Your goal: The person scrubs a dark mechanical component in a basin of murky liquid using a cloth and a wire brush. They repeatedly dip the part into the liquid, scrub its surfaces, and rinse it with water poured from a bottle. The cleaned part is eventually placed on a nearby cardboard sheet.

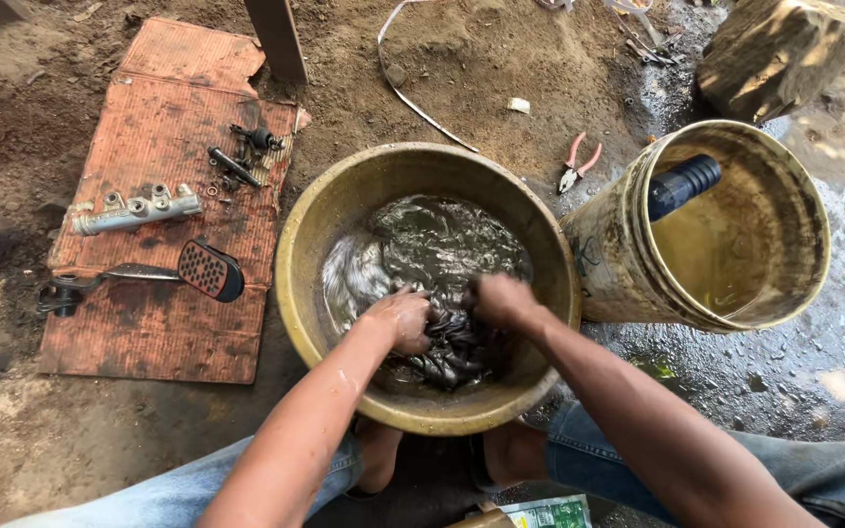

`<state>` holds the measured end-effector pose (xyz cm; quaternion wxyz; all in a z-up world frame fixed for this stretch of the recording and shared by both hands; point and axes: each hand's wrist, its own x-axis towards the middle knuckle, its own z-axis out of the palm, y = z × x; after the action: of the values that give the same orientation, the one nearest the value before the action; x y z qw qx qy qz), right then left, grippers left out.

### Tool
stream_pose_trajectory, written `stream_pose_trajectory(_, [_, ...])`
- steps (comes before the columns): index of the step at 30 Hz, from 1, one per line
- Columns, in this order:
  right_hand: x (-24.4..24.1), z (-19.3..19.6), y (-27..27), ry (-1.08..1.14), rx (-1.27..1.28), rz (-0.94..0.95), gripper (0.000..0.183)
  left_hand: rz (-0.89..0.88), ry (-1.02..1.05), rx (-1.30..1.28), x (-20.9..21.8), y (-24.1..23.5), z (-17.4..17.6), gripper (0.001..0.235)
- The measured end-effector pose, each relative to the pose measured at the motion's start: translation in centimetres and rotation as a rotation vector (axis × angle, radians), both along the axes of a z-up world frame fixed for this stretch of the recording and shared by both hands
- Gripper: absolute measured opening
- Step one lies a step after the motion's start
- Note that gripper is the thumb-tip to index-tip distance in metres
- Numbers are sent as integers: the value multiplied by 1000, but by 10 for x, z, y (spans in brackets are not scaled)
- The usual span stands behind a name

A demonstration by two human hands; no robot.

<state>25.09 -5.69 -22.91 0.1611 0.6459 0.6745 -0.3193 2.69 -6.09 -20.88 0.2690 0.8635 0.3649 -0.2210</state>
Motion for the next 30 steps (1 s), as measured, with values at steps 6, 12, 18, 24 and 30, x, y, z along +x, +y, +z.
stream_pose_trajectory(6, [29,-5,25,168,529,21,32,123,-6,-107,-18,-13,23,44])
stream_pose_trajectory(12, [-7,-57,6,81,328,165,37,109,-3,-161,-20,-11,25,34])
stream_pose_trajectory(18, [-1,-34,-4,-91,247,295,26,235,4,-256,-26,-14,28,27])
stream_pose_trajectory(24, [-4,-2,-15,-90,256,336,20,312,-86,-344,-36,-9,8,21])
stream_pose_trajectory(30, [-18,38,4,230,-72,-73,17,454,-117,-285,-34,10,-6,21])
